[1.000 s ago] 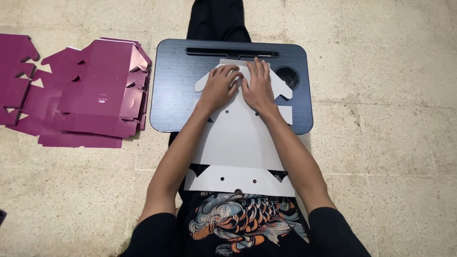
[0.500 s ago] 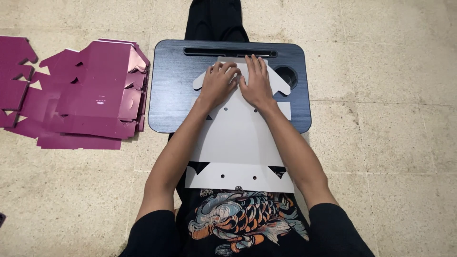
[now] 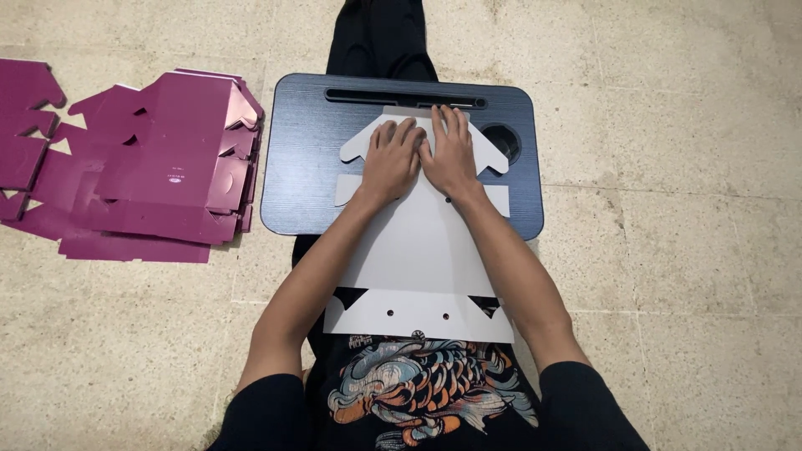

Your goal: Folding and assembling a cardboard box on a lap desk

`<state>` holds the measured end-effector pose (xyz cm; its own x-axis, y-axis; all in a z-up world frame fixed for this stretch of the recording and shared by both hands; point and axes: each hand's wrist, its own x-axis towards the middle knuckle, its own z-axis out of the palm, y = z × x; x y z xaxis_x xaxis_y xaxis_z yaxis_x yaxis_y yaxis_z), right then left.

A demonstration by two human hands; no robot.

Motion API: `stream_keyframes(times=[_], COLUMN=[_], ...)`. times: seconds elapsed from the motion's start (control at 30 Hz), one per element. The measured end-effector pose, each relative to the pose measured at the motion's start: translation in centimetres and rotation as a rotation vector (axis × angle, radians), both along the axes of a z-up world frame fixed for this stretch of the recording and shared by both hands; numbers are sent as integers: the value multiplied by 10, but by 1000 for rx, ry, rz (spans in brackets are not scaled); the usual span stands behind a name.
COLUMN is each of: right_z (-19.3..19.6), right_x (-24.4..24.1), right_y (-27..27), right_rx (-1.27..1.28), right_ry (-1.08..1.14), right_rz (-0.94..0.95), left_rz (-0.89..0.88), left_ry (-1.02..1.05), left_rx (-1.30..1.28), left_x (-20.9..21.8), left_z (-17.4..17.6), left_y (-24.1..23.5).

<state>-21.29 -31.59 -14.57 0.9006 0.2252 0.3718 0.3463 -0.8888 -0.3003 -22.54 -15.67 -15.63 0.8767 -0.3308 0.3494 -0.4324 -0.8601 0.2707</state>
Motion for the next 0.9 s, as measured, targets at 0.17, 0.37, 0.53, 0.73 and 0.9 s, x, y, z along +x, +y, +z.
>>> stream_keyframes(times=[0.17, 0.37, 0.53, 0.73, 0.9], right_z=[-11, 18, 24, 29, 19], right_x=[2, -15, -19, -19, -23], right_y=[-6, 1, -12, -35, -35], right_rx=[-73, -149, -207, -207, -241], right_ry=[-95, -229, -94, 25, -76], right_rz=[-4, -5, -128, -208, -227], left_rz=[-6, 33, 168, 195, 175], left_ry=[-182, -169, -32, 52, 76], left_rx=[77, 110, 241, 254, 212], left_x=[-3, -6, -11, -20, -31], left_z=[0, 11, 20, 32, 37], left_y=[-2, -4, -3, -1, 2])
